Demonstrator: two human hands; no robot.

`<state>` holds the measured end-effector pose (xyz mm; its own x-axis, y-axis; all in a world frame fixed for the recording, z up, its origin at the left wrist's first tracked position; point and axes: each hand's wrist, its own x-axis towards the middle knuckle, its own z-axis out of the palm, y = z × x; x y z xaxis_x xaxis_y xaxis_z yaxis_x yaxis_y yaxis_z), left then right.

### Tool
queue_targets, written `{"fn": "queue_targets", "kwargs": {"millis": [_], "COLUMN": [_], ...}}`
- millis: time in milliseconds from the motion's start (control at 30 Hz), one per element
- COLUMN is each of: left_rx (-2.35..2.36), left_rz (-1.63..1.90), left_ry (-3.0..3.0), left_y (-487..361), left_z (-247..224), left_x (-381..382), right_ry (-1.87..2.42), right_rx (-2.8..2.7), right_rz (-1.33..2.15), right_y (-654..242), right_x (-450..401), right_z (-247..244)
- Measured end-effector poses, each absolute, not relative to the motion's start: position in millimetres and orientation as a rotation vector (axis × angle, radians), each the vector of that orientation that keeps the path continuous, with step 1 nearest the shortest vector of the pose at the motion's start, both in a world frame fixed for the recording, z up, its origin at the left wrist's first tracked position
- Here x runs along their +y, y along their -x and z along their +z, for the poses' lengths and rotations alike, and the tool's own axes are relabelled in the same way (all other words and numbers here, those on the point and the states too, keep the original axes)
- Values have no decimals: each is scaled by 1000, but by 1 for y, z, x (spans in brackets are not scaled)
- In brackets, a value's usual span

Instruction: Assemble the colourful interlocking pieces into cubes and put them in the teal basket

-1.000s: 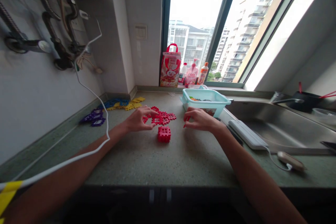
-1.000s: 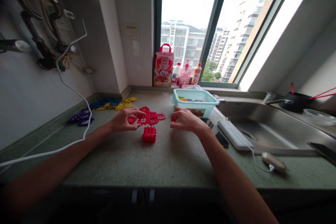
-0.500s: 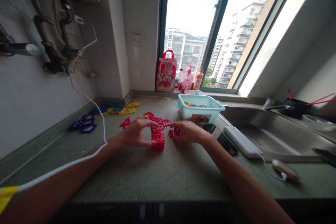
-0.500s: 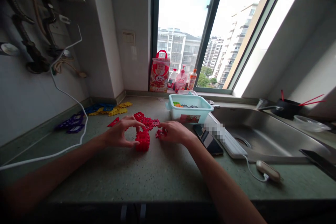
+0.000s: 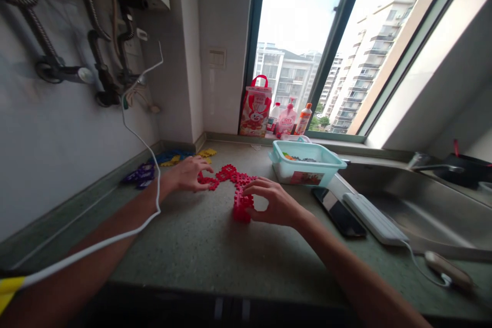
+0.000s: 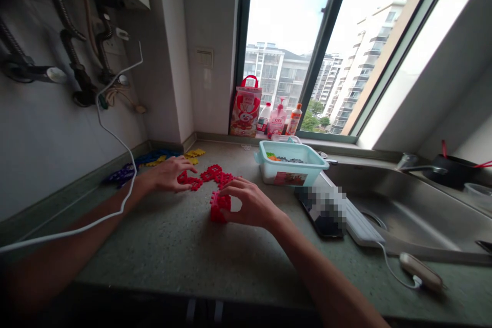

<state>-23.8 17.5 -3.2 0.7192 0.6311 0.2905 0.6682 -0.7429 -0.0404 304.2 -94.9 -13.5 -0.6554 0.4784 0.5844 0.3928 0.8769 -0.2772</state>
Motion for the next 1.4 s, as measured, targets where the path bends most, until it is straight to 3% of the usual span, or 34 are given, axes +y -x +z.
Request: {"fn": "queue_targets", "kwargs": {"millis": [267, 600, 833, 1167, 1267, 1400], "left_rx": [-1107, -1040, -866, -784, -770, -758], "left_rz": [-315, -588, -962, -847, -809, -600], "left_ry": [2896, 2794, 2944, 3087, 3109, 3145], "left_y": [23, 22, -30, -56, -48, -34], "left_z": [-18, -11, 5, -2, 1, -1], "left_x": [23, 21, -31, -48, -43, -35], "right_ry": [813, 1320, 1349, 1621, 1526, 1108], "right_rx": [-2310, -2355, -2350, -2233, -2091, -2094], "right_rz": [241, 86, 90, -145, -201, -19], "right_y": [-314, -345, -350, -358, -357, -338], "right_x": [-81, -26, -26, -45, -59, -80], "right_z": [-23, -77, -65, -35, -21, -12]}}
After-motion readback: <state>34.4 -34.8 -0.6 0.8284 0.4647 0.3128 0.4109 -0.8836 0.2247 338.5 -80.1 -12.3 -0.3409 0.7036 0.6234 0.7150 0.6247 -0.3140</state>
